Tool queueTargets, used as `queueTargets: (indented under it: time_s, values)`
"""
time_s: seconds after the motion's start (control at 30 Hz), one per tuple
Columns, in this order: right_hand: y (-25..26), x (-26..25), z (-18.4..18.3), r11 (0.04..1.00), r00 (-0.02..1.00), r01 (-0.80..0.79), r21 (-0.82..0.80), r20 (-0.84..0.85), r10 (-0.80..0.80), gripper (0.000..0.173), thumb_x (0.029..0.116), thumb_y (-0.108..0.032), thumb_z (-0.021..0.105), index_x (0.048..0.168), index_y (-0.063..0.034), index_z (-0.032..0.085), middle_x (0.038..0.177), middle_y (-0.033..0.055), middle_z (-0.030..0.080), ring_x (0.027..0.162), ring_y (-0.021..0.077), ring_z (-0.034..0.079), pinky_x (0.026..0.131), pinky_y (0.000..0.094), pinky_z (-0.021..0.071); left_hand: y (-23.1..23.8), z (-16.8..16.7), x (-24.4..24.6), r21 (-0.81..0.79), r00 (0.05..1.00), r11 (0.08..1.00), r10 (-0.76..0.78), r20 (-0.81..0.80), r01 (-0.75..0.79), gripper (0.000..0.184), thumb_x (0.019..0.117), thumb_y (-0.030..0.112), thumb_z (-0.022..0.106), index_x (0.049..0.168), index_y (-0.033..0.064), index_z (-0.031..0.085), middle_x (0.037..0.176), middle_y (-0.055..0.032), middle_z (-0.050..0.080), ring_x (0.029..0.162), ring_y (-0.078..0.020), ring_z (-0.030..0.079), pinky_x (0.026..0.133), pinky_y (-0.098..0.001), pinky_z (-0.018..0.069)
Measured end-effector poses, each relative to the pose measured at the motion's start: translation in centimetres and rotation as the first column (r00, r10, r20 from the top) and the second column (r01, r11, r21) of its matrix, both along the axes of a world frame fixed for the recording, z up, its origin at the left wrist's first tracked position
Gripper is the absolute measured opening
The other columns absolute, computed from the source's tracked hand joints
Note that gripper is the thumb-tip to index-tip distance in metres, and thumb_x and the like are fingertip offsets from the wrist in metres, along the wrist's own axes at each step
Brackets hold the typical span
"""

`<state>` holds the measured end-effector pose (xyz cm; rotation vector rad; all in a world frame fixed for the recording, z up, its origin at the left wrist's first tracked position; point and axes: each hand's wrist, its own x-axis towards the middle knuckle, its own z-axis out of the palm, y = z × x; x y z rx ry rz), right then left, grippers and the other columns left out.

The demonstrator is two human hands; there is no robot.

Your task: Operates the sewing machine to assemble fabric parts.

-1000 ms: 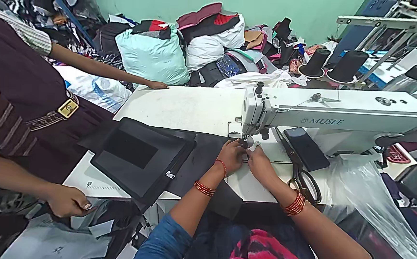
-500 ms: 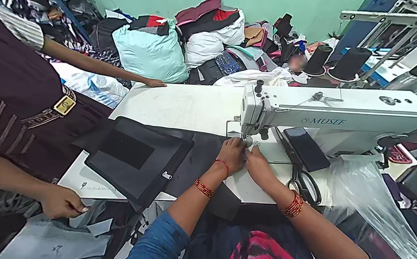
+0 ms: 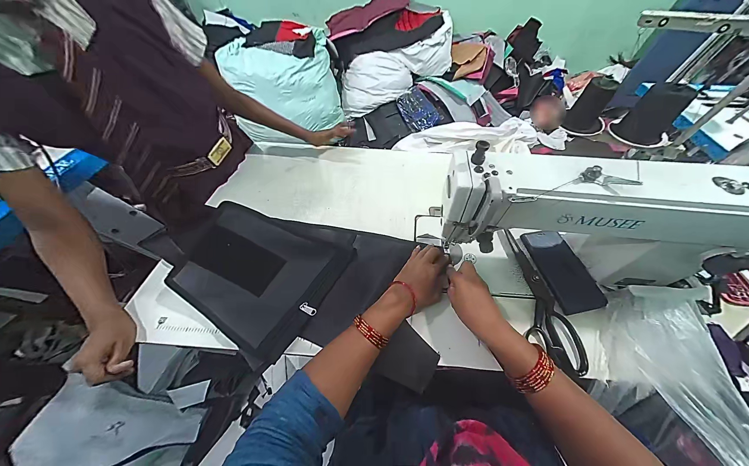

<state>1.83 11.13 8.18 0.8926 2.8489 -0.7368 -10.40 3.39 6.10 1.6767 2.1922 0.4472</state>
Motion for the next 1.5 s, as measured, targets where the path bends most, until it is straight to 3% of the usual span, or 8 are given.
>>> queueTargets:
  time_s: [0.2,0.43,0.53,0.7,0.9,1.1,1.5]
  values:
    - [0.2,-0.5,-0.1,1.0,0.999,0.011,-0.022,-0.038,-0.012,0.035,0.1017,0.0,0.046,0.133,0.0071,0.062,0.132,0.0288,0.056,0.12,0.0368,0.06,0.103,0.0412,0.0492,0.3,-0.1,-0.6,0.048,1.0,0.999,-0.005,-0.005,0.005,0.043,0.0957,0.007,0.055,0.138,-0.0024,0.062,0.144,-0.0232,0.056,0.141,-0.0367,0.047,0.122,-0.0524,0.0286]
    - [0.9,-1.0,0.5,0.997,1.0,0.028,-0.066,-0.01,-0.029,0.038,0.1026,-0.004,0.045,0.137,0.0026,0.061,0.133,0.0275,0.057,0.123,0.0368,0.059,0.104,0.044,0.0479,0.6,0.2,-1.6,0.027,0.999,0.999,-0.031,0.022,0.03,0.043,0.0967,0.005,0.053,0.138,0.0008,0.063,0.149,-0.0234,0.053,0.149,-0.0367,0.039,0.126,-0.0503,0.0214]
    - [1.3,-0.5,0.4,0.994,0.997,0.044,-0.097,-0.054,-0.05,0.038,0.1035,-0.006,0.046,0.138,0.0015,0.061,0.13,0.0273,0.059,0.119,0.0364,0.061,0.103,0.0448,0.0485,0.3,-0.4,-1.9,0.123,0.998,0.992,-0.048,0.033,0.043,0.039,0.0939,0.002,0.053,0.13,-0.0008,0.068,0.142,-0.0226,0.06,0.144,-0.0364,0.046,0.124,-0.0496,0.0271]
    - [1.7,1.1,-0.9,0.953,0.96,0.144,-0.267,-0.196,-0.2,0.036,0.1016,-0.008,0.054,0.135,0.0025,0.062,0.12,0.0208,0.068,0.107,0.0277,0.066,0.098,0.04,0.0507,-0.4,-0.6,-1.0,0.146,0.998,0.989,0.014,0.058,-0.022,0.039,0.0972,-0.001,0.049,0.131,0.0,0.068,0.143,-0.021,0.06,0.144,-0.0339,0.046,0.124,-0.0469,0.028]
    - [1.5,1.5,-1.0,0.89,0.94,0.148,-0.432,-0.219,-0.262,0.04,0.1007,-0.003,0.053,0.14,0.0027,0.057,0.118,0.02,0.066,0.1,0.0218,0.065,0.089,0.0337,0.0527,-1.1,-0.6,-0.6,0.154,0.996,0.988,0.011,0.094,-0.025,0.042,0.0956,-0.005,0.049,0.132,0.0015,0.068,0.143,-0.0217,0.059,0.145,-0.036,0.044,0.125,-0.0515,0.0239]
    - [0.7,1.8,-0.3,0.958,0.97,0.112,-0.265,-0.178,-0.163,0.042,0.1008,-0.002,0.048,0.141,0.0015,0.058,0.122,0.024,0.062,0.103,0.0269,0.062,0.094,0.0347,0.0492,-1.0,-0.4,-0.6,0.131,0.997,0.991,-0.02,0.068,0.01,0.044,0.0937,-0.007,0.049,0.132,0.0033,0.069,0.142,-0.0219,0.06,0.146,-0.0383,0.042,0.125,-0.0549,0.0226]
    - [-0.1,1.3,0.1,0.987,0.997,0.051,-0.155,-0.053,-0.06,0.045,0.1015,0.001,0.043,0.145,0.0019,0.054,0.131,0.0283,0.054,0.113,0.033,0.06,0.099,0.0371,0.0494,-1.2,-0.7,-0.9,0.177,0.995,0.983,-0.055,0.08,0.04,0.041,0.0926,-0.007,0.05,0.124,0.0022,0.074,0.136,-0.0206,0.065,0.144,-0.0399,0.045,0.124,-0.0579,0.0229]
